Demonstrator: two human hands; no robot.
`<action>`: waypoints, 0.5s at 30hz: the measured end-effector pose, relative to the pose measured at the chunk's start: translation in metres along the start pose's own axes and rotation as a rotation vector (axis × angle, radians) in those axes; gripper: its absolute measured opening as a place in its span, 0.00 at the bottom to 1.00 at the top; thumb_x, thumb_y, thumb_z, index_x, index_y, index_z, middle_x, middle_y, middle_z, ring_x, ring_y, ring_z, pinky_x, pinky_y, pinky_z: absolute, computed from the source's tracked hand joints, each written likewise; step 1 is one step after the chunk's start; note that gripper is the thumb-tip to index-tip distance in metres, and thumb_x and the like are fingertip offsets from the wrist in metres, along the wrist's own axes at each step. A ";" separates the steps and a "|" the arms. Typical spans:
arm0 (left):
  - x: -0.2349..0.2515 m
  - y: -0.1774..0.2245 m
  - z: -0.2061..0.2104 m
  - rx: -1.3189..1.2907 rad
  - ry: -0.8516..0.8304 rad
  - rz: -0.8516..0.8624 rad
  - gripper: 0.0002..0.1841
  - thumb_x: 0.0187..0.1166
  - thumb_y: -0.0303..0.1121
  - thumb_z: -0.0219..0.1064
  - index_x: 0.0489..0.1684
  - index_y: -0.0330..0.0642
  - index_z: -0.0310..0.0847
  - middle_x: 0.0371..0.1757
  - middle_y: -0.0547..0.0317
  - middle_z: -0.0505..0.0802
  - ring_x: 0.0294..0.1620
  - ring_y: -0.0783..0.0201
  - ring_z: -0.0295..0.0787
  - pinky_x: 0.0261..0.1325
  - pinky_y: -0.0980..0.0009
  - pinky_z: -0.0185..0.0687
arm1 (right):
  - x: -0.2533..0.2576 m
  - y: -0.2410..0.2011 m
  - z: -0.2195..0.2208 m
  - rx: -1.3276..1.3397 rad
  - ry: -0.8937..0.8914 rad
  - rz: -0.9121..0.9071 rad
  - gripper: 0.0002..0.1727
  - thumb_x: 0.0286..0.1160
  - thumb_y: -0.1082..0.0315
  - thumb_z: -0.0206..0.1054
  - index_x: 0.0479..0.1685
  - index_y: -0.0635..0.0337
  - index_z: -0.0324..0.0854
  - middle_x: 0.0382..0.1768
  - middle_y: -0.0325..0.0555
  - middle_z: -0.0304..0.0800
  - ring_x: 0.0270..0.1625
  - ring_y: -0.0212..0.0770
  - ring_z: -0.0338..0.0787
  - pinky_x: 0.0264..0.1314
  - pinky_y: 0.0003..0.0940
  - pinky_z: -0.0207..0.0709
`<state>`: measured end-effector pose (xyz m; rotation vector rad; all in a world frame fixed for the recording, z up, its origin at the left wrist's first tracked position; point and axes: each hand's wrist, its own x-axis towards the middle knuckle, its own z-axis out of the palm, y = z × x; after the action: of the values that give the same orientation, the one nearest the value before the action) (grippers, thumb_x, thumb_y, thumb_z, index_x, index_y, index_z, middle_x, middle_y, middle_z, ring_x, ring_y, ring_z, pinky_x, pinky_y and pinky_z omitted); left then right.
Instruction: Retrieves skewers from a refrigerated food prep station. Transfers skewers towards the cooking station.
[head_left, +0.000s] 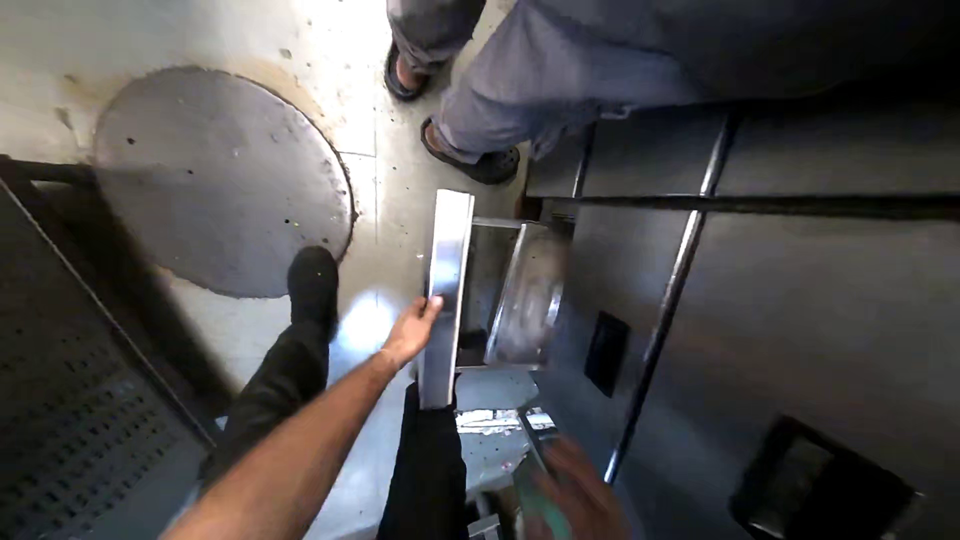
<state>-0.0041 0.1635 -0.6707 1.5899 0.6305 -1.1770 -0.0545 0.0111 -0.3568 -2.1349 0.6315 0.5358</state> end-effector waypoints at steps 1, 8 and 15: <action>-0.008 -0.007 -0.021 0.041 0.020 -0.003 0.32 0.93 0.57 0.46 0.77 0.37 0.73 0.70 0.35 0.85 0.74 0.40 0.81 0.77 0.35 0.70 | 0.027 0.042 0.045 -0.092 0.017 -0.108 0.14 0.74 0.69 0.69 0.54 0.68 0.90 0.65 0.56 0.90 0.75 0.45 0.84 0.81 0.41 0.77; -0.042 -0.045 -0.144 0.457 0.117 -0.068 0.29 0.95 0.51 0.44 0.75 0.37 0.76 0.71 0.34 0.84 0.73 0.36 0.80 0.76 0.32 0.69 | 0.174 0.190 0.137 -0.420 0.126 0.333 0.31 0.81 0.58 0.68 0.80 0.65 0.74 0.75 0.68 0.78 0.77 0.64 0.79 0.78 0.60 0.73; -0.059 -0.085 -0.208 0.603 -0.010 -0.160 0.26 0.92 0.46 0.53 0.83 0.42 0.66 0.77 0.37 0.80 0.75 0.39 0.80 0.76 0.36 0.71 | 0.198 0.160 0.200 -0.224 -0.033 0.370 0.34 0.88 0.53 0.61 0.89 0.60 0.62 0.73 0.63 0.83 0.71 0.60 0.86 0.75 0.61 0.77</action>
<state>-0.0200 0.3940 -0.6506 2.0564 0.4175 -1.5947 -0.0268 0.0377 -0.6780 -2.2203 0.9971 0.8757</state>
